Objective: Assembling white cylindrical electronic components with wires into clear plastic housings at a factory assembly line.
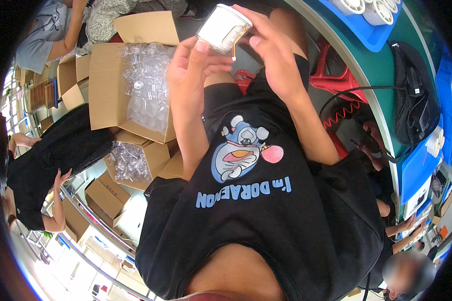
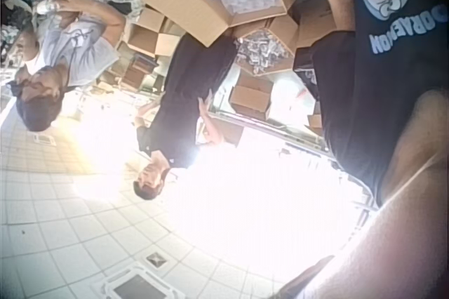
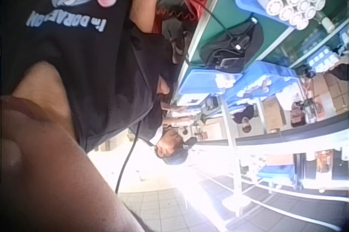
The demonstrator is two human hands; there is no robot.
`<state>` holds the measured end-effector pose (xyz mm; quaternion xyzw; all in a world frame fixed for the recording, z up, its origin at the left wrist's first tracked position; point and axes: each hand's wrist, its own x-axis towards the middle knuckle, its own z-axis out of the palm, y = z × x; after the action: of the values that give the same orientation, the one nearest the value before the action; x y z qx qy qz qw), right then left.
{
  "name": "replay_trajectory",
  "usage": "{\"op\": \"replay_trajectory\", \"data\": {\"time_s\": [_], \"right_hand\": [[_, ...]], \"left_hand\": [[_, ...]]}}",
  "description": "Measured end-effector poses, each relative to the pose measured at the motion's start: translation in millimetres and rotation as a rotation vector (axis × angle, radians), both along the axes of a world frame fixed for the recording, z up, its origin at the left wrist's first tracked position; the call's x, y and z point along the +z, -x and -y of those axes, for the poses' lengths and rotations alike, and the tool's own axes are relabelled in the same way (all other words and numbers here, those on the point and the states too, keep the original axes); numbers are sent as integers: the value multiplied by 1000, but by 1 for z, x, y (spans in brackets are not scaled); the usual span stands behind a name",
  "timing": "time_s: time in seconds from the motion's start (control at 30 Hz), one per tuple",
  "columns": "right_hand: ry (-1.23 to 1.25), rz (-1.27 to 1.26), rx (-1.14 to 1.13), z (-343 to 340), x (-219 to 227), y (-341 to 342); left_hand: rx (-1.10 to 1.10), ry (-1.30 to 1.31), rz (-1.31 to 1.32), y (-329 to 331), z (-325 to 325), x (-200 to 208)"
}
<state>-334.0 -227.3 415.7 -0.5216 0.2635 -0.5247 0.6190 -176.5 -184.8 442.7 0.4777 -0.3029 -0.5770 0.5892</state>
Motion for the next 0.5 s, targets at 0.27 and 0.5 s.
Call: {"op": "replay_trajectory", "data": {"time_s": [0.27,0.5], "right_hand": [[59,-63,91,6,0,2],[50,-36,-18,9,0,-11]], "left_hand": [[15,-47,129,10,2,5],[-85,-128,44,7,12,3]]}}
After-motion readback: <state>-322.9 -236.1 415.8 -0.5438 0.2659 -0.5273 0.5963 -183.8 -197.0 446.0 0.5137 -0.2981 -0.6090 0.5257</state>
